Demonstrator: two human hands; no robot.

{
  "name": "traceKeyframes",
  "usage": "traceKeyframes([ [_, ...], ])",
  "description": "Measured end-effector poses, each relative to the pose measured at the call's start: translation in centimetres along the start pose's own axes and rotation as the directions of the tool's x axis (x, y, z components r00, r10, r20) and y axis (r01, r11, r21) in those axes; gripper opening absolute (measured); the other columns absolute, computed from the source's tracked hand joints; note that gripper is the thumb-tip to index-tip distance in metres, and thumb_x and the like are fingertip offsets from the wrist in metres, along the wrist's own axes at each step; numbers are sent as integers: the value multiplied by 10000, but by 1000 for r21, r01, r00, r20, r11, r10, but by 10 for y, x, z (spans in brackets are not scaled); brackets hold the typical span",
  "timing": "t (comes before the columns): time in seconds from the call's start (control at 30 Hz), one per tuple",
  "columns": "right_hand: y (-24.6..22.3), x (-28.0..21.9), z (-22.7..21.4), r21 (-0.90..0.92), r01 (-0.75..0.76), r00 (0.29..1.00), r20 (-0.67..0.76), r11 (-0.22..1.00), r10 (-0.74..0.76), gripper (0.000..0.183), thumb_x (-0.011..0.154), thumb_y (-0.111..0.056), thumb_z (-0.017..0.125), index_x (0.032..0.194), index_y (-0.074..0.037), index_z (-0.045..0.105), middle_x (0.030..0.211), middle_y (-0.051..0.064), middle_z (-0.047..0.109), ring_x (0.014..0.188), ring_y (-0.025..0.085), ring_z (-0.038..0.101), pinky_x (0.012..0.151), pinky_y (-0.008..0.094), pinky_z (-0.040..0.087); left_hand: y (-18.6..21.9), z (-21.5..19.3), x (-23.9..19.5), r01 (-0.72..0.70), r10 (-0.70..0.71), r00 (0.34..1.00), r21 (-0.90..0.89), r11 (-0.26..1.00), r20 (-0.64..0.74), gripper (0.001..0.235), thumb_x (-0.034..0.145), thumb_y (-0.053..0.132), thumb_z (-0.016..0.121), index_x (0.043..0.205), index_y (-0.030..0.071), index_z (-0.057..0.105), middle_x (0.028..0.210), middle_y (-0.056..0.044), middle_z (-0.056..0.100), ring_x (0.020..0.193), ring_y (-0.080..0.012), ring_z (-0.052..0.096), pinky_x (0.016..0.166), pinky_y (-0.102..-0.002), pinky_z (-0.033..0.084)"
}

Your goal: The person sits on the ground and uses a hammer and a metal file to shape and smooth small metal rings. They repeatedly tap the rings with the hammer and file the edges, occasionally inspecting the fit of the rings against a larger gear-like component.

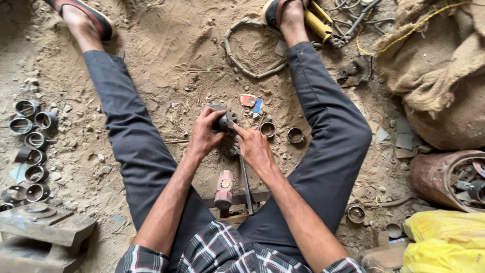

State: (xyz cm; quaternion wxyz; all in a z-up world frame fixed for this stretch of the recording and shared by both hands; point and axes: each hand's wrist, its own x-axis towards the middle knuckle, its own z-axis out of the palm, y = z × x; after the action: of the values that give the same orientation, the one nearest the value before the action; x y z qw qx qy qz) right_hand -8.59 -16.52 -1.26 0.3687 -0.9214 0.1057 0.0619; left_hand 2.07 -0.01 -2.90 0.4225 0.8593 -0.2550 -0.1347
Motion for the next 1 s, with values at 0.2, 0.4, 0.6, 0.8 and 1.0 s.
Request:
traceKeyframes([
  [0.2,0,10,11,-27,17,999,-50,1000,-18,378,1021,-125,594,1396,-126,637,855,142,670,547,183,601,410,285,550,-5,-13,4,100,-96,994,-86,991,52,653,710,41,899,1302,34,623,1271,-147,623,1129,-297,688,989,-367,594],
  [0.4,-8,10,2,62,-31,999,26,998,29,386,1004,-152,590,1388,-145,631,892,123,703,547,168,612,433,259,568,-10,-10,-4,204,-206,978,-212,956,10,688,737,44,863,1354,79,561,1220,-146,693,1119,-282,716,950,-373,619],
  [0.6,-12,-1,-18,78,-140,986,100,987,132,383,1002,-180,602,1384,-167,633,975,148,730,595,185,663,522,311,611,-15,-13,-4,232,-225,973,-241,942,58,625,748,28,867,1302,86,583,1218,-141,715,1133,-271,730,978,-364,617],
  [0.8,-21,-4,-31,129,-50,999,23,990,47,361,988,-148,608,1344,-152,667,1050,160,761,733,228,728,683,390,630,-5,-5,-4,19,-22,998,-65,998,-50,664,658,-5,882,1263,38,611,1281,-154,595,1159,-303,648,1016,-363,567],
  [1.0,-34,-7,-42,204,-9,999,-43,979,18,324,984,-113,628,1294,-139,721,1002,171,766,693,239,711,664,371,581,6,-8,3,-126,139,985,123,984,-102,610,618,-98,794,1193,17,626,1277,-197,600,1185,-397,619,1007,-442,538],
])
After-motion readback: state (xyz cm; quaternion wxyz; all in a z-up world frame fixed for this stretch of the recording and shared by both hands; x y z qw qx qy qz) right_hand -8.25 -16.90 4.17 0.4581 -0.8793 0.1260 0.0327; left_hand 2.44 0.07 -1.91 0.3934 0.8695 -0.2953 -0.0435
